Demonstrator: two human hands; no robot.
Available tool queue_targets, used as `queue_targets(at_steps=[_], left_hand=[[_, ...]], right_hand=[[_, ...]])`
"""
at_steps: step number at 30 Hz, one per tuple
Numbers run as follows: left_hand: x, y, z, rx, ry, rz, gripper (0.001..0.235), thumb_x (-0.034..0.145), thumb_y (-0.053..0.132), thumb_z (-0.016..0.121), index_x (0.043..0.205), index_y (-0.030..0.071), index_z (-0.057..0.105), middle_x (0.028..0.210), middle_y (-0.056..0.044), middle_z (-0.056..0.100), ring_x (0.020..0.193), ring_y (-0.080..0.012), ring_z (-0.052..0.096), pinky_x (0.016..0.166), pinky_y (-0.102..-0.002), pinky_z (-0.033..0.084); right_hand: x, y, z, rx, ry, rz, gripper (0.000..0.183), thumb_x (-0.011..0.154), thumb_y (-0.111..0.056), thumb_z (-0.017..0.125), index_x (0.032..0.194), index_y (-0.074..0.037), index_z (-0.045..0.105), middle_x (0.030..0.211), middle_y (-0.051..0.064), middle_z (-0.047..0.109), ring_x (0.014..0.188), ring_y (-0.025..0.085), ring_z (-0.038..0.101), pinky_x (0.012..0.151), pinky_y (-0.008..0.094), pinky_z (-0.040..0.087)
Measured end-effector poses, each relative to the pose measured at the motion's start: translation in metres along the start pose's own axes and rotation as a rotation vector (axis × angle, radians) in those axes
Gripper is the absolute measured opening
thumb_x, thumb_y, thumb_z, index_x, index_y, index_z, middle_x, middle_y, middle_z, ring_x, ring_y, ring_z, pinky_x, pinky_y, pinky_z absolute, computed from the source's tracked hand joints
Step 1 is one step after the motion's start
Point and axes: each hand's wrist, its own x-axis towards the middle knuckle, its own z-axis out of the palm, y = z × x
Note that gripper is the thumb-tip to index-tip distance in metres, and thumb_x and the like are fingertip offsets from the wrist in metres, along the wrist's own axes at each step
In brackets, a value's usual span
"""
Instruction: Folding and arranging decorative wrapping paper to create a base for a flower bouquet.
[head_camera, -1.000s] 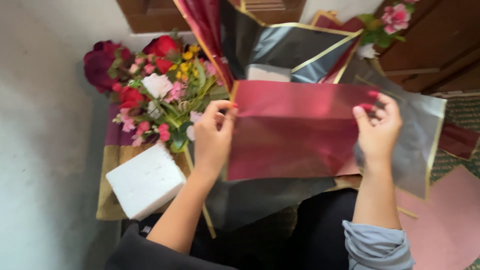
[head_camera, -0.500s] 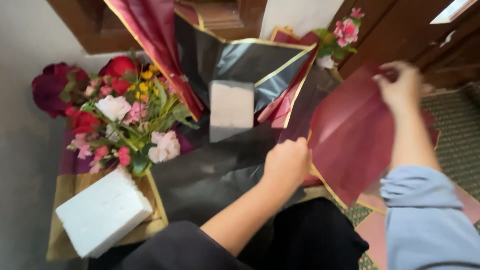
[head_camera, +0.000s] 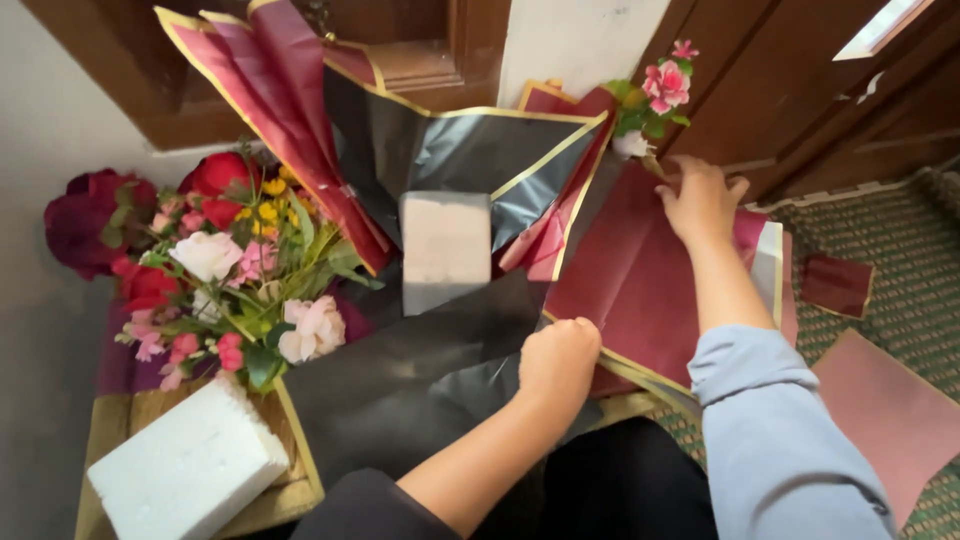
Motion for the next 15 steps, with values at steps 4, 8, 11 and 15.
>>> queue_targets(at_steps=[4,8,11,15], left_hand=[[-0.016,-0.039,-0.056,-0.044,-0.046,-0.027,0.019,0.077,0.023,0.078,0.084,0.011,0.065,0.063,-0.004,0.064,0.057,-0.0285,0.072,0.048,-0.047,0.059],[-0.036,-0.097,-0.137,0.056,-0.038,-0.207,0.020,0.093,0.031,0.066,0.084,0.013,0.066,0.062,-0.005,0.065,0.055,-0.0299,0.072,0.046,-0.046,0.058],[-0.057,-0.146,-0.182,0.173,0.047,-0.313,0.026,0.089,0.042,0.070,0.085,0.017,0.066,0.066,-0.004,0.065,0.066,-0.0271,0.071,0.052,-0.045,0.060],[-0.083,-0.185,-0.186,0.170,0.090,-0.267,0.014,0.092,0.031,0.068,0.092,0.017,0.068,0.074,-0.003,0.067,0.081,-0.0249,0.070,0.065,-0.038,0.060]], right_hand=[[-0.015,0.000,-0.016,0.069,0.047,0.033,0.033,0.097,-0.022,0.073,0.130,-0.020,0.069,0.123,0.008,0.068,0.117,0.035,0.060,0.099,0.065,0.034],[-0.036,-0.008,-0.032,0.190,0.230,0.077,0.017,0.097,-0.026,0.076,0.112,-0.033,0.076,0.104,-0.005,0.070,0.099,0.032,0.067,0.082,0.051,0.047],[-0.061,-0.052,-0.052,0.563,0.406,-0.009,0.022,0.093,-0.005,0.074,0.109,-0.020,0.079,0.097,0.000,0.075,0.093,0.022,0.071,0.083,0.034,0.054],[-0.143,-0.170,-0.084,0.816,0.523,-0.132,0.018,0.092,0.004,0.061,0.095,-0.009,0.074,0.092,0.010,0.073,0.092,0.028,0.070,0.087,0.037,0.052]])
